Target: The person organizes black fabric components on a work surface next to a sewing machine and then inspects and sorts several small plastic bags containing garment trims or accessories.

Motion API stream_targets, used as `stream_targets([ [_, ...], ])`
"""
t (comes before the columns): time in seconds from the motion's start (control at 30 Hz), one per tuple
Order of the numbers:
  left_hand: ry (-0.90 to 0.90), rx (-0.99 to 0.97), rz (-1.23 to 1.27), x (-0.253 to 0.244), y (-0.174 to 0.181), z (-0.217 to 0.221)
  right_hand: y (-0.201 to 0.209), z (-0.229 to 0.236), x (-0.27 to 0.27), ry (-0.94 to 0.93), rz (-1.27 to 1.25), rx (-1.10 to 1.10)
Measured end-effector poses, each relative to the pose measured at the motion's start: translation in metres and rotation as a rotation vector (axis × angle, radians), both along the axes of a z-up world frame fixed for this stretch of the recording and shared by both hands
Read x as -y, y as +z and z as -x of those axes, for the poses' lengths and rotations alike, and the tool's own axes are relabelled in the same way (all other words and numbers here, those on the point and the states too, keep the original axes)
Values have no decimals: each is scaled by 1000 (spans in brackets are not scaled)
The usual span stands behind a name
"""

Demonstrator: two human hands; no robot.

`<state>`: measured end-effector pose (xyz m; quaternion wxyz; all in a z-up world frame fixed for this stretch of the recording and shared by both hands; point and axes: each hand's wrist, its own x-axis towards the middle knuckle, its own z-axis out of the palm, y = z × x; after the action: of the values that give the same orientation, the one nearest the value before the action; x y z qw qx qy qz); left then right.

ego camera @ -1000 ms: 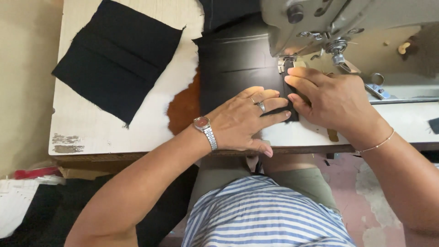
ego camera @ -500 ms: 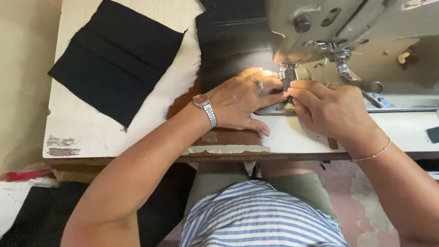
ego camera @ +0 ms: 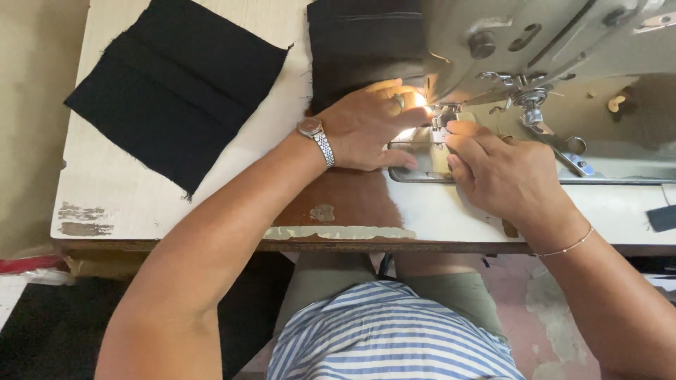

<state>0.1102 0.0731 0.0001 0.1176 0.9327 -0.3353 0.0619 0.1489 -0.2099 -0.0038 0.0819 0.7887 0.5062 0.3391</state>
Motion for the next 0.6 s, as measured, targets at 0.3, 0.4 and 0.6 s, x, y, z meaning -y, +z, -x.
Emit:
stream_targets([
  [0.3,66,569,27,-27,9,-20,39,16,51,27,-185,-95],
  [0.4,319,677,135,-52,16,-44,22,3,81,-238,-54,8],
  [0.6,626,592,255,-67,37,-86,-16,-23,104,-399,175,89],
])
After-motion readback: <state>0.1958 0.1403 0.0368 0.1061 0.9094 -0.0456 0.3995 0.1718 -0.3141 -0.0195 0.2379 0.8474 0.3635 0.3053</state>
